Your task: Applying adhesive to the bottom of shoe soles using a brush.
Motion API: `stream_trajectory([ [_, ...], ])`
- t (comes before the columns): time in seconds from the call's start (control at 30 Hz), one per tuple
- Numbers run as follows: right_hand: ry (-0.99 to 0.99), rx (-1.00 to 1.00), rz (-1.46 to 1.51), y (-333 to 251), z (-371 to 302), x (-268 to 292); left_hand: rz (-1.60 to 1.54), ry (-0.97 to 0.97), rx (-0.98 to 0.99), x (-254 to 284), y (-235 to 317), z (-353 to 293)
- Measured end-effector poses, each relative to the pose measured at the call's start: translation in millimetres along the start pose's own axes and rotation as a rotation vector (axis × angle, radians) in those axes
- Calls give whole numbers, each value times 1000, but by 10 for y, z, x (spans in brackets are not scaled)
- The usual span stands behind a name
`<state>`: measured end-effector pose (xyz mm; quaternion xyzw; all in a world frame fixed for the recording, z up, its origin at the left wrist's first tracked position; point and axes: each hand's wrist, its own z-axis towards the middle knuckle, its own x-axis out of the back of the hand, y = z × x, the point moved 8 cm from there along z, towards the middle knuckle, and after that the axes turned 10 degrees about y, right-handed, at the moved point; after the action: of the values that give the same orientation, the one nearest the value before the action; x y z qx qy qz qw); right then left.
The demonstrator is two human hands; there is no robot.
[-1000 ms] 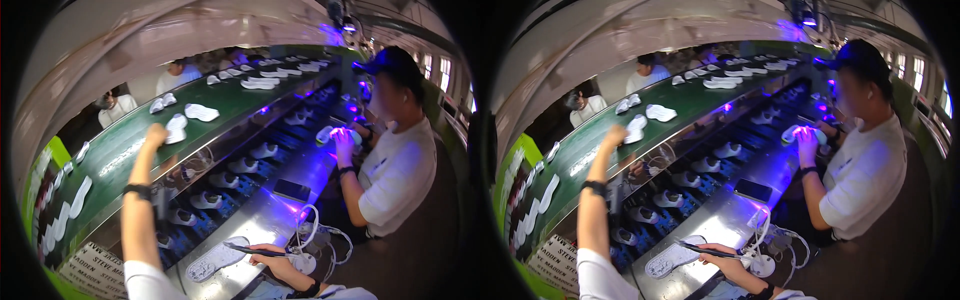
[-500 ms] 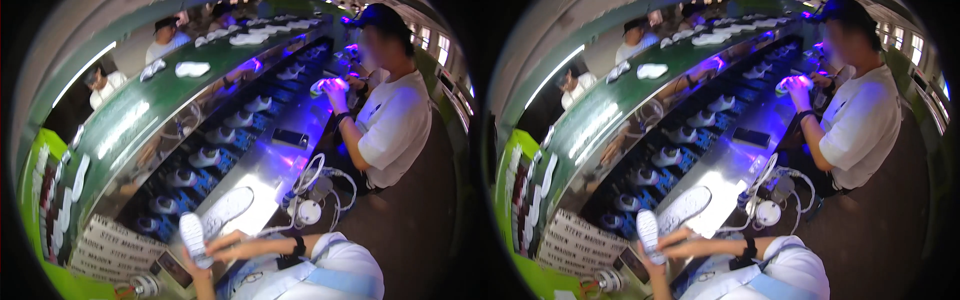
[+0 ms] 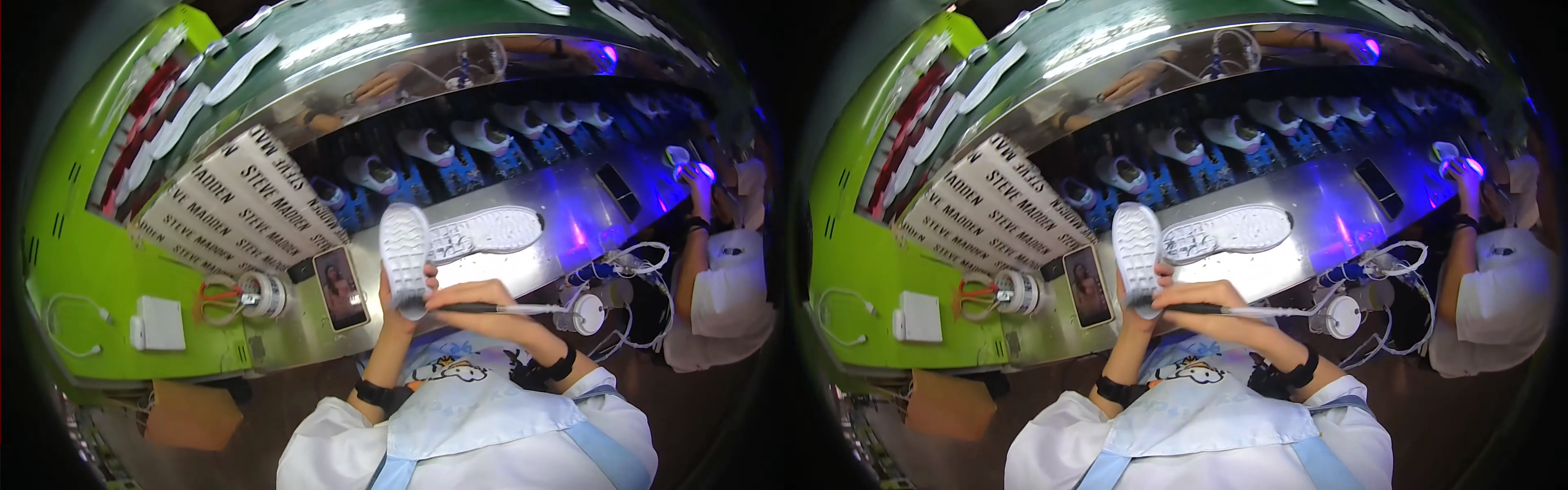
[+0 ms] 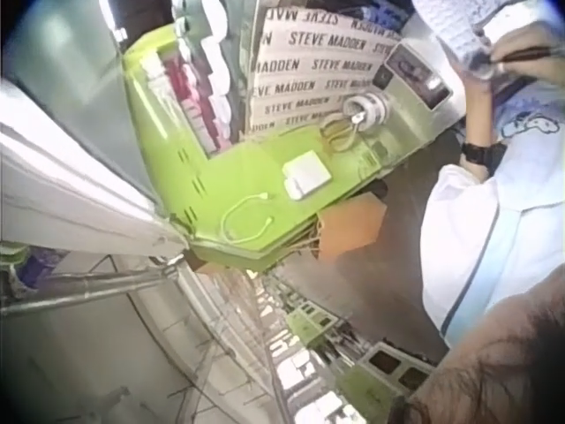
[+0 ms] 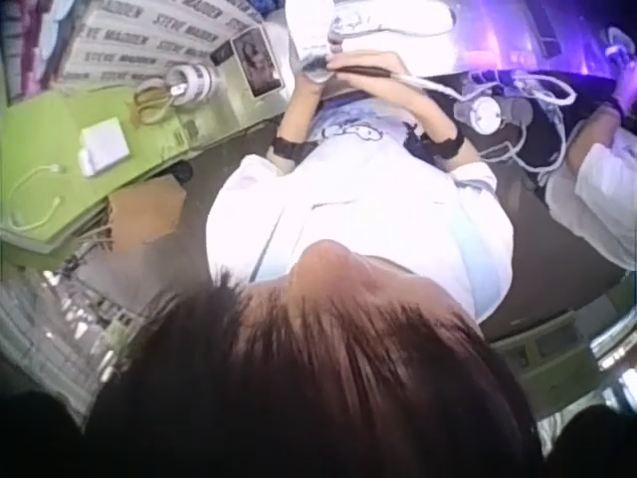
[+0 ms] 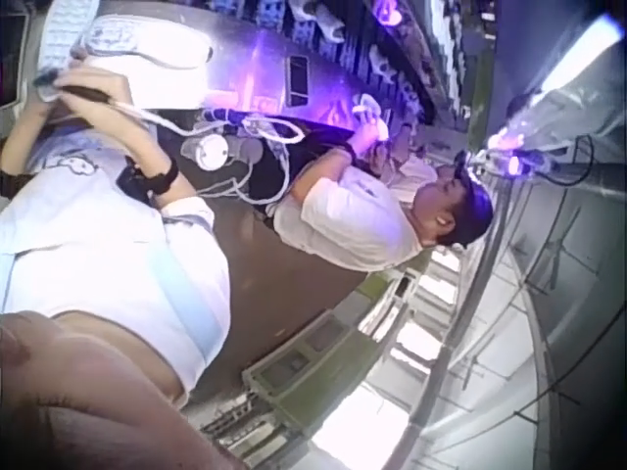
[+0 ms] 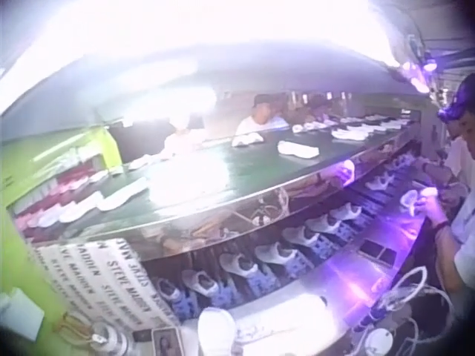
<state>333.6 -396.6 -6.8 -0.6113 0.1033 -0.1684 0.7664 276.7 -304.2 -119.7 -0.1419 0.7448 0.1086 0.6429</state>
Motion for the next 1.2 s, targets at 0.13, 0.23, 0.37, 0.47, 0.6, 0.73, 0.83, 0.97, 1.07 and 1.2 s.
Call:
stream_trajectory([
  [0.13,-338,-109,-78,84,-52,-84,498,209,75,20,80,32],
  [0.23,-156,-115,-97,14,35,67,819,198,204,-210,1,192],
  [0.37,-314,90,-328,-34,-2,90,1107,321,465,-90,-106,239],
  [0.47,-271,389,-509,-261,-8,93,1030,380,652,-29,-179,229],
  [0.6,-232,-122,-105,72,-54,494,1280,501,720,40,11,127],
  [0.73,80,50,32,-66,139,514,323,11,115,-363,-106,171],
  [0.83,174,-201,60,176,156,364,38,-43,-78,-388,-186,141],
  [0.97,195,386,-289,-151,60,24,-100,7,-72,-146,-169,179],
  [1.07,28,47,12,74,94,22,-198,-75,-37,-316,-152,162],
  [1.2,-105,19,-39,21,40,-32,-141,63,-131,-300,-94,217],
])
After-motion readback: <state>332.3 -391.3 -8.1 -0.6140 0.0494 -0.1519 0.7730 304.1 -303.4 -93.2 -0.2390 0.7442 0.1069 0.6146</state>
